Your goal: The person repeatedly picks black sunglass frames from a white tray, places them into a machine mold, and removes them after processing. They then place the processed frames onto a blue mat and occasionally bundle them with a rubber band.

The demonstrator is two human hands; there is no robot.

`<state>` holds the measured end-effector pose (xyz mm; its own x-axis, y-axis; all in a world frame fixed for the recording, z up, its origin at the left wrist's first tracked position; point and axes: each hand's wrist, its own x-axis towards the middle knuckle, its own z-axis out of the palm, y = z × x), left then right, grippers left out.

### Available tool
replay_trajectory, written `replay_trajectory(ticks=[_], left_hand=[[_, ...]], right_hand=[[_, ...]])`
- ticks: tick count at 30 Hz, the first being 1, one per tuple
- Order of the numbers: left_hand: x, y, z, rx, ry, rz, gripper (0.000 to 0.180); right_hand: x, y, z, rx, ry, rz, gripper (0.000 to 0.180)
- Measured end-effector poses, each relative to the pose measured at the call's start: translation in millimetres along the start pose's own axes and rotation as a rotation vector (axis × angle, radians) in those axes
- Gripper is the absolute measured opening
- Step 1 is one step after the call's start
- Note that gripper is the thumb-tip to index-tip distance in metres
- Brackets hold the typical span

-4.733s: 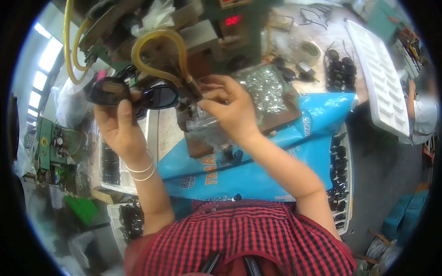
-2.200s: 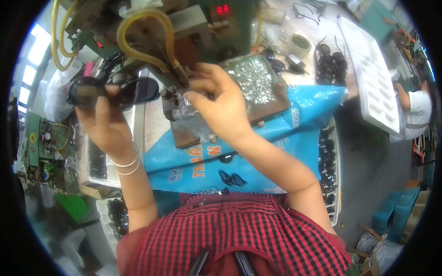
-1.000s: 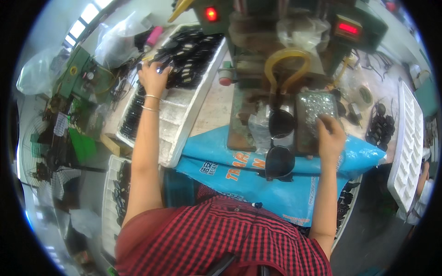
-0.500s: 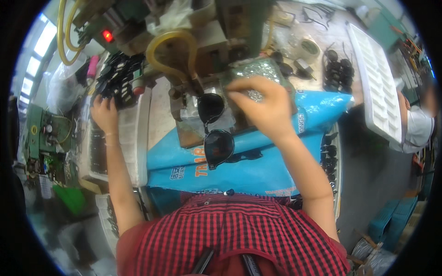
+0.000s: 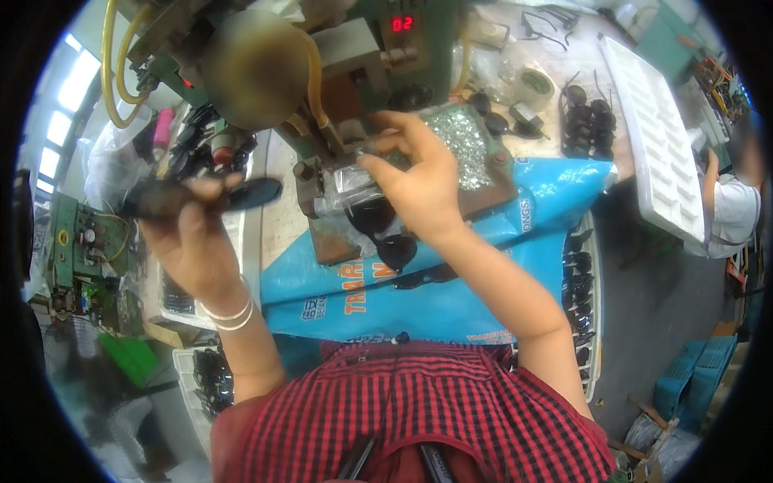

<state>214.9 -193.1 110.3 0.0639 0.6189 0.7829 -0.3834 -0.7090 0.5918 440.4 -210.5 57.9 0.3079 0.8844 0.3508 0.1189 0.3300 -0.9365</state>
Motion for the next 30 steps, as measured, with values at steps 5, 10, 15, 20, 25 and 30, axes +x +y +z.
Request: replay_trajectory(ticks=[5,10,15,20,25,30], left_hand=[[14.7,-19.3,5.3,0.030,0.086,-0.018,0.029],[14.8,-19.3,11.8,0.056,0.089,-0.048,0.028],[16.6,-16.6,16.5,0.035,0.144,-0.080,0.028],[12.1,-12.6,19.5,0.057,0.194,-0.095,0.026],[-26.8,-8.4,24.1,0.247,-0.130,-0.046,0.031],[-41.4,-37.8,27.9,0.588,-0.547,0.498,0.027]], right_hand=[[-2.1,13.5,6.4,0.058,0.124,-0.069,0.044],[-8.4,10.0,21.3,0.280,-0.008,0.118,0.049],[-9.6,3.3,25.3,0.408,-0.024,0.200,0.050],[-10.4,-14.2,16.6,0.293,-0.094,0.213,0.050],[-11.0,9.4,-45.1,-0.533,-0.191,-0.265,0.034],[-11.8,82.8,-91.8,-1.115,0.044,-0.332,0.017]])
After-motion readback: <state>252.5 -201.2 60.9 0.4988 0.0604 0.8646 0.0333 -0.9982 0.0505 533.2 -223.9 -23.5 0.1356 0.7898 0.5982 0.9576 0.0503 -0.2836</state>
